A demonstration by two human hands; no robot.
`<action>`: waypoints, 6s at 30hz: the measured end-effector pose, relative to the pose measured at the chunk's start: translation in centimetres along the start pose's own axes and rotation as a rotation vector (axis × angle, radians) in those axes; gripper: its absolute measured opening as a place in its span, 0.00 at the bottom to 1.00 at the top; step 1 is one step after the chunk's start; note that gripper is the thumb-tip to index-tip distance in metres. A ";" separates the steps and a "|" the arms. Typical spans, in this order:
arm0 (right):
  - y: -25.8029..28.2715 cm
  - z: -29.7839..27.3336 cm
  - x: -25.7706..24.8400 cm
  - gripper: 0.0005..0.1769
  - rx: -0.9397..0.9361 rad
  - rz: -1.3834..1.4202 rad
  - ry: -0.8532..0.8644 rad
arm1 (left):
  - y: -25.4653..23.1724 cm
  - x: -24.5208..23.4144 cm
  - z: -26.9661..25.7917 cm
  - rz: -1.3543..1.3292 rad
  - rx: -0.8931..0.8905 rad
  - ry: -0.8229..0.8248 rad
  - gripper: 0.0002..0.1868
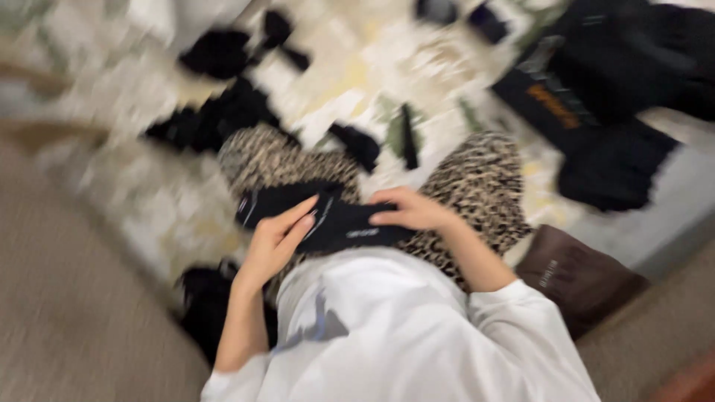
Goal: Pairing and folding black socks on the floor.
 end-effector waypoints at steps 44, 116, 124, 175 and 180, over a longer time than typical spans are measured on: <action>-6.1 12.0 3.4 0.27 -0.038 -0.209 -0.214 | 13.1 -6.6 2.1 0.259 0.206 -0.622 0.25; -5.4 -3.2 -2.6 0.27 0.222 0.351 -0.469 | 4.2 14.7 7.8 -0.631 0.007 0.235 0.20; -4.7 -0.2 -17.1 0.27 -0.231 0.774 -0.883 | 5.1 12.3 12.6 0.201 0.307 -0.003 0.19; -2.2 5.7 -1.6 0.06 0.020 0.619 -0.520 | -1.9 0.8 7.5 -0.062 0.400 -0.593 0.36; -0.9 4.7 -1.0 0.06 0.013 0.595 -0.534 | -2.8 4.7 7.8 -0.002 0.522 -0.398 0.23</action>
Point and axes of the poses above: each hand's wrist, its own z-axis towards the middle knuckle, its own x-axis out of the palm, y = z × x, the point moved 8 cm from there along z, towards the middle knuckle, and after that the axes turned 2 degrees about -z, right-handed, at the moved point
